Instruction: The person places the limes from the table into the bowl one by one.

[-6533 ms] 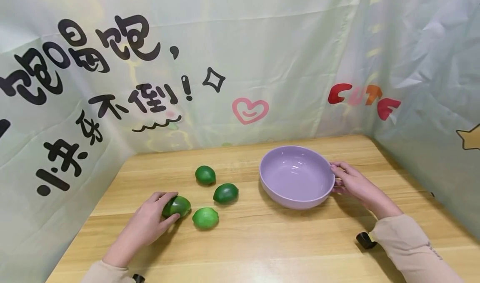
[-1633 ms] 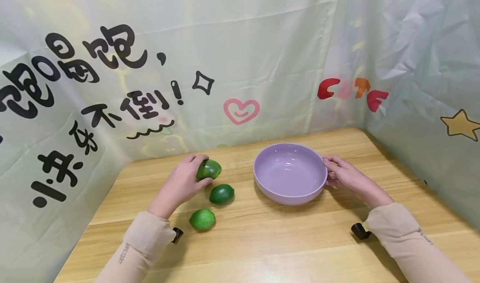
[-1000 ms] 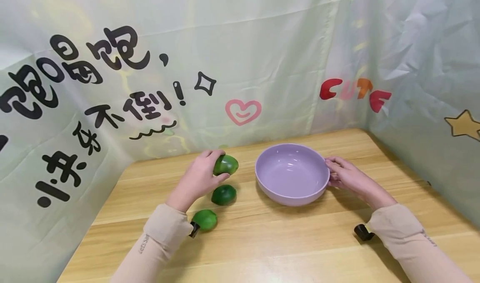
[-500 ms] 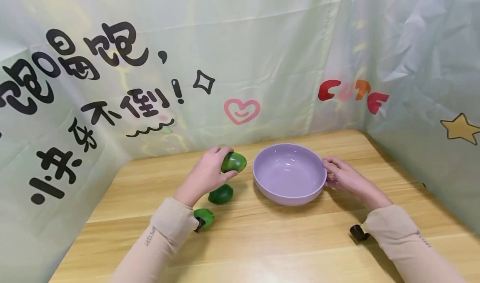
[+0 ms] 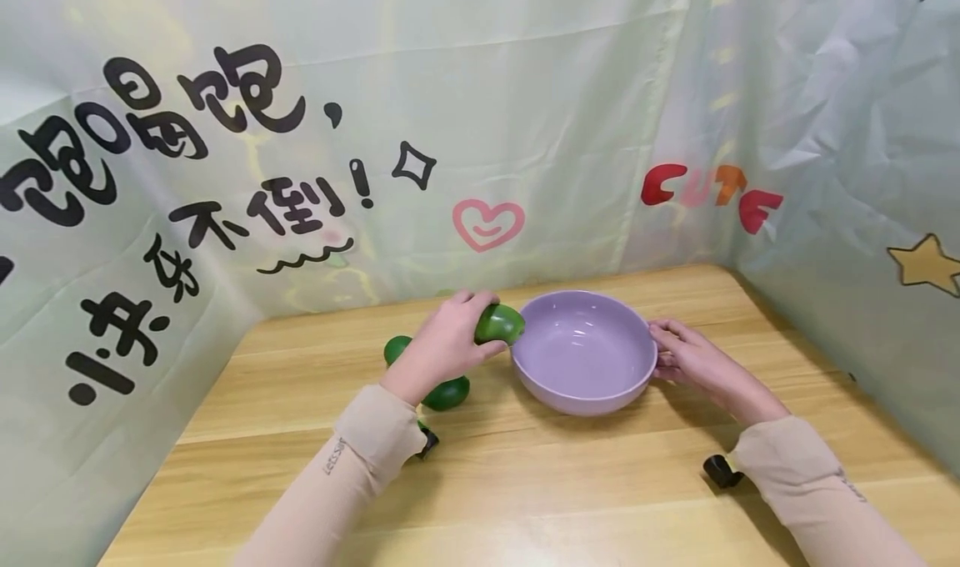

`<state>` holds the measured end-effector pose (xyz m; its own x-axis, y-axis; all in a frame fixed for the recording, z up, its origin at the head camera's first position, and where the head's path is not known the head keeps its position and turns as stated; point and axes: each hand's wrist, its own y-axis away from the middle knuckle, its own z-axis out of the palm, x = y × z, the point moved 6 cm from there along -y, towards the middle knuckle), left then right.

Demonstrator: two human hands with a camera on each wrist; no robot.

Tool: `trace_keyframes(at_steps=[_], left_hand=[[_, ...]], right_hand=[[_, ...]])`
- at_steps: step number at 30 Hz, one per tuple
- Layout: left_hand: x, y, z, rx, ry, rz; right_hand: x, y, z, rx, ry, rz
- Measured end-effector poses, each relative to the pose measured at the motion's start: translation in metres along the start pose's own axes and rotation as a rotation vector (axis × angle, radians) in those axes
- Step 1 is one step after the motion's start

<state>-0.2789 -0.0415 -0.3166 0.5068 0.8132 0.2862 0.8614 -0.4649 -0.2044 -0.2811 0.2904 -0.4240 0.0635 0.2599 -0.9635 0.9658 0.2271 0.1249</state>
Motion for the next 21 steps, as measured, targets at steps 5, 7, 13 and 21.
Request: trace_keyframes(at_steps=[5,7,13,21], left_hand=[[0.008,-0.010,0.008,-0.013,0.011,0.023],[0.010,-0.014,0.009,-0.014,0.018,0.028],[0.023,-0.023,0.010,-0.029,0.025,0.048],[0.040,-0.033,0.018,-0.053,0.007,0.092]], right_hand=[[0.002,0.002,-0.002,0.004,0.017,-0.002],[0.001,0.002,-0.002,0.003,0.021,-0.006],[-0.001,-0.001,0.001,-0.004,0.008,-0.011],[0.000,-0.001,0.002,-0.008,0.001,-0.014]])
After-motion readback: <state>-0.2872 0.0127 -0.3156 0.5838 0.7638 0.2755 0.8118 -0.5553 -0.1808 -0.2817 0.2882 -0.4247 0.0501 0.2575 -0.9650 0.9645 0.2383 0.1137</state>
